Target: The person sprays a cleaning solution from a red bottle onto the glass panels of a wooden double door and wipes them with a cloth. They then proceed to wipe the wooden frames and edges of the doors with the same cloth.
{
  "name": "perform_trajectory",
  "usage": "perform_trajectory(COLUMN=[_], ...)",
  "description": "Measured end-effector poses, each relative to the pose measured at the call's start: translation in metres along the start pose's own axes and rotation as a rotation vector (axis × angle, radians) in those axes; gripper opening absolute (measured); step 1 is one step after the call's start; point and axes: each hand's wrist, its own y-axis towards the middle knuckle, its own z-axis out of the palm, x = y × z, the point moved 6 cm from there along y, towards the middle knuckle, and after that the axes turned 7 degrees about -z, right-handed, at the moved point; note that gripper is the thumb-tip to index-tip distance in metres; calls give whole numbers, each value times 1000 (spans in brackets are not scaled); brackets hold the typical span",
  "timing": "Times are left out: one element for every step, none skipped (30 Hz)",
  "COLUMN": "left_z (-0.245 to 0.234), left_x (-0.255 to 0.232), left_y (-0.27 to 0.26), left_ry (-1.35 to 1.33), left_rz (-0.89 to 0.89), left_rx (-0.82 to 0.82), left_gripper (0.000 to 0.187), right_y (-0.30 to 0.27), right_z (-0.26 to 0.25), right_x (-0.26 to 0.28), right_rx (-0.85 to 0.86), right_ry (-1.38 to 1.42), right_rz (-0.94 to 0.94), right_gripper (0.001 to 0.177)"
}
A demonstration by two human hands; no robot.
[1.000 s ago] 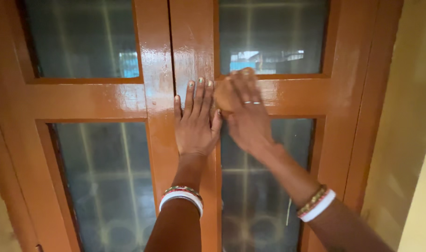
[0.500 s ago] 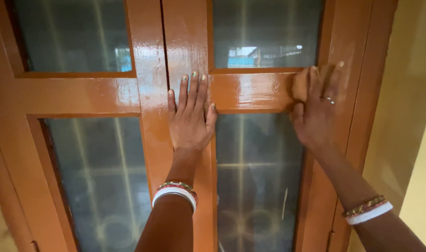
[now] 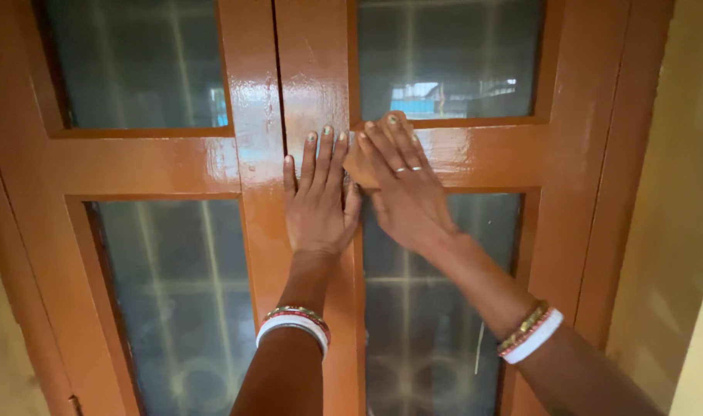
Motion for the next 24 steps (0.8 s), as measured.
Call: perform_trajectory(left_z=[-1, -2, -2, -2, -1, 0, 0, 1, 1, 1, 1, 2, 1, 1, 0, 0, 1, 1, 2, 2, 2, 1, 0, 0], left_x=[0, 0, 0, 1, 0, 0, 0, 0, 0, 0, 0, -1, 0, 1, 1, 1, 1, 0, 0, 0, 0, 0, 0, 0], left_y=[0, -1, -2, -1, -2, -2, -1, -1, -1, -2, -2, -2, -3, -3, -2, -2, -3, -3, -3, -3, -3, -5, -6, -5], left_ry=[-7, -15, -7, 1, 3, 8, 11, 14, 8, 2, -1, -7, -9, -12, -3, 5, 14, 10, 9, 8, 3, -2, -6, -1], left_rz=[7, 15, 12, 9, 8, 8, 9, 10, 10, 10, 8, 10, 10, 11, 10, 9, 5, 6, 14, 21, 20, 18, 16, 16], left_rx=[-1, -2, 11, 24, 40, 42, 41, 40, 40, 39, 36, 45, 55, 64, 53, 41, 35, 30, 28, 25, 19, 12, 6, 13], left_gripper=[63, 65, 65, 65, 66, 66, 66, 66, 67, 67, 67, 67, 67, 67, 67, 67, 67, 66, 66, 66, 65, 65, 65, 65], right_y=[-3, -7, -12, -19, -28, -37, -46, -54, -62, -71, -78, -84, -91, -97, -101, -104, -108, -111, -115, -117, -116, -115, -112, -107], right_z=[-4, -7, -13, -19, -26, -32, -38, -44, -48, -53, -57, -61, -64, -66, -70, -72, -72, -70, -68, -65, -62, -58, -54, -47], right_x=[-5, -11, -18, -27, -37, -45, -54, -63, -71, -77, -83, -91, -97, -103, -106, -109, -109, -112, -114, -114, -112, -109, -106, -102], right_rx=[28, 57, 32, 7, -14, -32, -52, -72, -63, -54, -47, -35, -24, -14, -58, -103, -142, -167, -195, -223, -213, -204, -194, -172], right_ry=[3, 6, 7, 7, 3, 4, 0, -4, -20, -37, -52, -59, -63, -66, -67, -69, -67, -47, -24, -1, -36, -71, -105, -79], right_rz=[1, 2, 23, 45, 70, 88, 104, 120, 142, 164, 181, 215, 247, 280, 275, 270, 267, 295, 328, 362, 373, 384, 395, 423], right_gripper=[85, 86, 86, 85, 84, 83, 82, 81, 82, 83, 83, 83, 82, 82, 82, 83, 83, 82, 82, 81, 82, 84, 86, 85])
